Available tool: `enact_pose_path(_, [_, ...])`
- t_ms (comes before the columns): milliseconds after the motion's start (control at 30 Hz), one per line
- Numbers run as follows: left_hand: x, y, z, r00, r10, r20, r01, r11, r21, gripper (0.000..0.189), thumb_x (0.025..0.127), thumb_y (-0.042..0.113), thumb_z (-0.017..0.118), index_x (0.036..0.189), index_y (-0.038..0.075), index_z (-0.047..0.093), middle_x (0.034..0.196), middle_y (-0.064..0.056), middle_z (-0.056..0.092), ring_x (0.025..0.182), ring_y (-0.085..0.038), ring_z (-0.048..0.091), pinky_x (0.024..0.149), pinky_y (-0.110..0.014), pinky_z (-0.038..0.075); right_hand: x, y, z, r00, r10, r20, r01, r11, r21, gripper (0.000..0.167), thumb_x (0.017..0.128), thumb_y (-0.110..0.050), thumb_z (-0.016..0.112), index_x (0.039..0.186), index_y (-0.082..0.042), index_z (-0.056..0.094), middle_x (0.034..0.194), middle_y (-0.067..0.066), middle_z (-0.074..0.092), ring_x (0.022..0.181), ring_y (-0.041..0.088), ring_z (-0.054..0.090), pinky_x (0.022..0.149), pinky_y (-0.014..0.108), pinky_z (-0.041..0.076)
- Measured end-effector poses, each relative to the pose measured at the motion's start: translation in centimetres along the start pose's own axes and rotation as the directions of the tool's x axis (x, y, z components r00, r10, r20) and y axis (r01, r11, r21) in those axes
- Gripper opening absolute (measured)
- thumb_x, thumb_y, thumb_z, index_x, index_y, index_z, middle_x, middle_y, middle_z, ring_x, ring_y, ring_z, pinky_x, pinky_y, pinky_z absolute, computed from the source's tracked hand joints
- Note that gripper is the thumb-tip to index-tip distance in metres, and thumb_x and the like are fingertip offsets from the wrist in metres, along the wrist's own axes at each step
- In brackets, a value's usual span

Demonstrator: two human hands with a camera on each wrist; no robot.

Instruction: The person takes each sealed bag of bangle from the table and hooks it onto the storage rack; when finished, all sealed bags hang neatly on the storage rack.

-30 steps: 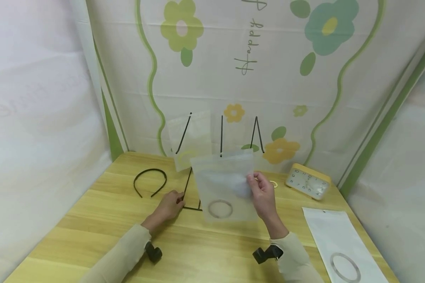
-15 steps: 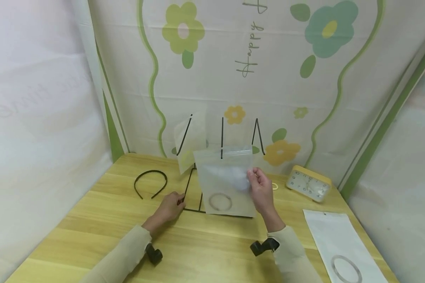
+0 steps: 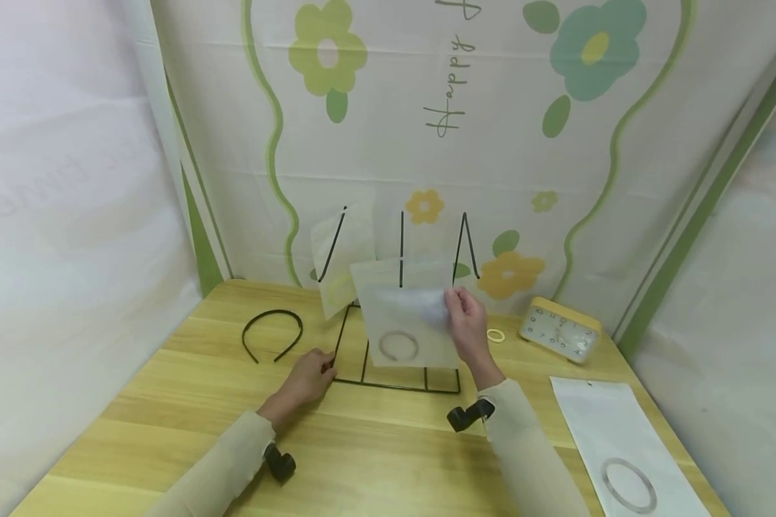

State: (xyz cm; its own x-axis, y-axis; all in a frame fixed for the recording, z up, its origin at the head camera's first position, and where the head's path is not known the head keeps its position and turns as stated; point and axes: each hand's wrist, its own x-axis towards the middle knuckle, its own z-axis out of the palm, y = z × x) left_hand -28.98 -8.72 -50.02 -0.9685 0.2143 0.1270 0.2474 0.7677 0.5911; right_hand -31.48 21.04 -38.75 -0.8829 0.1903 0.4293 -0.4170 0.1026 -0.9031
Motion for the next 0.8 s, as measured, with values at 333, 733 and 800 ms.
enact_pose_path(333, [-0.1, 0.0, -0.2, 1.000, 0.018, -0.007, -0.018, 1.000, 0.002, 0.042, 0.095, 0.009, 0.062, 0.132, -0.010, 0.055, 0.105, -0.017, 0.061, 0.071, -0.016, 0.046, 0.061, -0.027, 0.042, 2.4, 0.3, 1.4, 0.994, 0.096, -0.047, -0.096, 0.995, -0.003, 0.029, 0.099, -0.028, 0.058, 0.080, -0.007, 0.051, 0.069, -0.005, 0.041, 0.064, 0.008, 0.039, 0.055, 0.021, 0.033])
enact_pose_path(733, [-0.1, 0.0, -0.2, 0.999, 0.030, -0.012, -0.031, 0.999, -0.033, 0.041, 0.095, 0.008, 0.061, 0.131, -0.011, 0.055, 0.111, -0.022, 0.060, 0.067, -0.015, 0.047, 0.056, -0.024, 0.041, 5.6, 0.6, 2.1, 0.987, 0.161, -0.023, -0.162, 0.981, -0.101, 0.037, 0.101, -0.041, 0.049, 0.081, -0.010, 0.049, 0.073, -0.001, 0.043, 0.065, 0.011, 0.041, 0.054, 0.022, 0.035])
enact_pose_path(800, [-0.1, -0.1, -0.1, 1.000, 0.025, -0.009, -0.025, 0.999, -0.029, 0.041, 0.095, 0.008, 0.061, 0.131, -0.011, 0.055, 0.111, -0.022, 0.060, 0.068, -0.016, 0.047, 0.057, -0.025, 0.041, 6.0, 0.6, 2.2, 0.984, 0.175, -0.036, -0.179, 0.973, -0.145, 0.039, 0.101, -0.044, 0.046, 0.086, -0.009, 0.052, 0.079, 0.001, 0.048, 0.069, 0.013, 0.045, 0.057, 0.024, 0.039])
